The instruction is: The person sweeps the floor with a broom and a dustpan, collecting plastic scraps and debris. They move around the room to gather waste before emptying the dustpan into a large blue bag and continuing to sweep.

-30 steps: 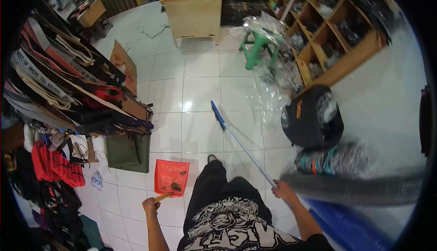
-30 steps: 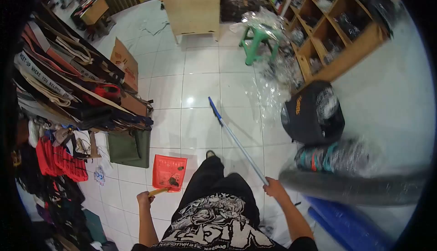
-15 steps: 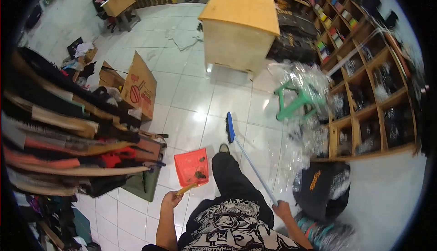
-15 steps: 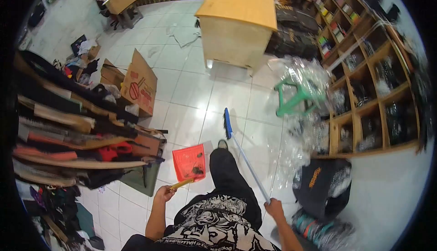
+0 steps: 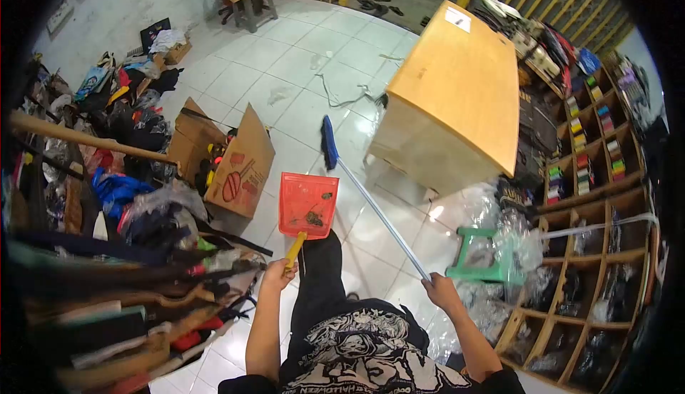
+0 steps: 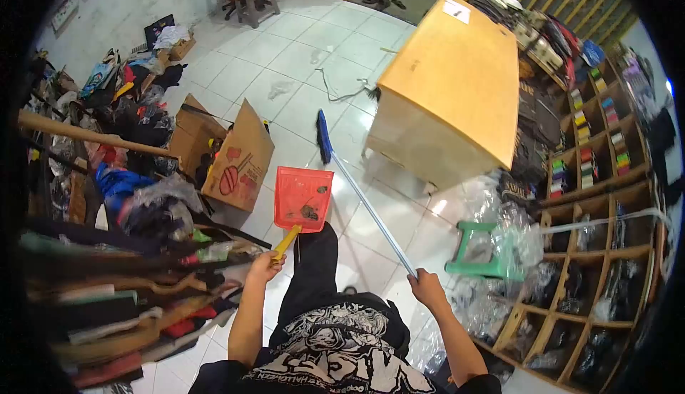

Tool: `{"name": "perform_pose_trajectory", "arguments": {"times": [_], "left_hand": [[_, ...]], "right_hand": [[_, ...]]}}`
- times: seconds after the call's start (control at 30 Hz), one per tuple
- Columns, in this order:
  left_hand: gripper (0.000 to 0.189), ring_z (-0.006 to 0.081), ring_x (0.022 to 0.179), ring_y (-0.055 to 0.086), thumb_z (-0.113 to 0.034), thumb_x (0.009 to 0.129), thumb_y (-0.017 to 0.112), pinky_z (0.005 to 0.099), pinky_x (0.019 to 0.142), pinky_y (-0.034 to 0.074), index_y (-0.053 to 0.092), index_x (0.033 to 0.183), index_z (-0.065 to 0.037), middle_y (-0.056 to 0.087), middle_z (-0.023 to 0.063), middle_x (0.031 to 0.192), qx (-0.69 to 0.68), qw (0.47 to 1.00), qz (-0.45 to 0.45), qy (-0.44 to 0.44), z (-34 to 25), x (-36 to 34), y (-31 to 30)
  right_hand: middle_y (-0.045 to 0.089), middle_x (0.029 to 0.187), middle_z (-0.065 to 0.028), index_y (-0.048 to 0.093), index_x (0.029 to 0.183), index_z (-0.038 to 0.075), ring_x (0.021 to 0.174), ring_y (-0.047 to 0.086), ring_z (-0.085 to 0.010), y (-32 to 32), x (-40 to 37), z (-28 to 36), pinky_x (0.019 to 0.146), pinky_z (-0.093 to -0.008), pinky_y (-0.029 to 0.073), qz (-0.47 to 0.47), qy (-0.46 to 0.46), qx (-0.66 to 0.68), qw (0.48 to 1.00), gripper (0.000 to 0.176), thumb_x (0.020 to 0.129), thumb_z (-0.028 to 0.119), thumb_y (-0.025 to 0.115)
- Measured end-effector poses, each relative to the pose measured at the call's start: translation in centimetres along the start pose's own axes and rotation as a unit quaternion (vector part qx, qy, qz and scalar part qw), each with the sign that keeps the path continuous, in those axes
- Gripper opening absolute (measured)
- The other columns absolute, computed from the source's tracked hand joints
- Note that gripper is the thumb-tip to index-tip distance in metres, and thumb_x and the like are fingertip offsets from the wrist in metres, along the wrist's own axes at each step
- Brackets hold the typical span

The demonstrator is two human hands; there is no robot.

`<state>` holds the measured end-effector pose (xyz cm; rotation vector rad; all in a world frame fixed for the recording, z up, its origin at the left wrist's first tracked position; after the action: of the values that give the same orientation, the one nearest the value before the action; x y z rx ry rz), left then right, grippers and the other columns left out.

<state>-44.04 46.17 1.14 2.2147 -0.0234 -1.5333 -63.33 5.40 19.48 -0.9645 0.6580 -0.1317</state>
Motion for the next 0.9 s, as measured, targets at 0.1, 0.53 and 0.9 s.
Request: {"name": "perform_pose_trajectory", "arguments": {"times": [0.1,0.53,0.9], "left_hand": [[0.026,0.0206,0.057,0.051,-0.007,0.088,0.042,0.0261,0.043,0.039,0.045,0.108,0.008,0.055,0.0183,0.081,-0.020,1.000,0.015,0.007,-6.6,3.9,4.4],[0.033,0.0220,0.063,0.055,-0.012,0.087,0.048,0.0275,0.052,0.044,0.044,0.109,0.013,0.057,0.0168,0.083,-0.010,0.999,-0.023,0.035,-31.0,14.0,20.2],[0.025,0.0205,0.066,0.055,-0.018,0.086,0.052,0.0278,0.058,0.046,0.052,0.095,0.005,0.056,0.0125,0.081,0.008,0.989,-0.137,0.056,-46.4,23.5,33.2]], "right_hand": [[0.060,0.067,-0.0257,0.060,0.091,-0.003,0.069,0.060,-0.0438,-1.8,8.8,6.6,0.064,-0.0476,0.048,0.018,0.007,0.008,1.000,0.031,0.084,0.027,0.059],[0.057,0.061,-0.0121,0.041,0.135,0.014,0.048,0.056,-0.0186,-7.1,55.9,33.5,0.050,-0.0340,0.048,0.048,-0.191,0.089,0.976,0.049,0.089,0.024,0.051],[0.061,0.096,-0.0277,0.040,0.132,0.003,0.089,0.060,-0.0429,0.2,98.1,49.8,0.081,-0.0459,0.048,0.289,-0.143,-0.005,0.947,0.049,0.088,0.023,0.043]]}}
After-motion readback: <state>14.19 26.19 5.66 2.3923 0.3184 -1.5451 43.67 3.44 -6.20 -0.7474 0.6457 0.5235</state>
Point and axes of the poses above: each hand's wrist, its own x-axis towards the middle knuckle, its own y-axis out of the palm, z = x × y, the point moved 2 cm from there along x, towards the middle knuckle
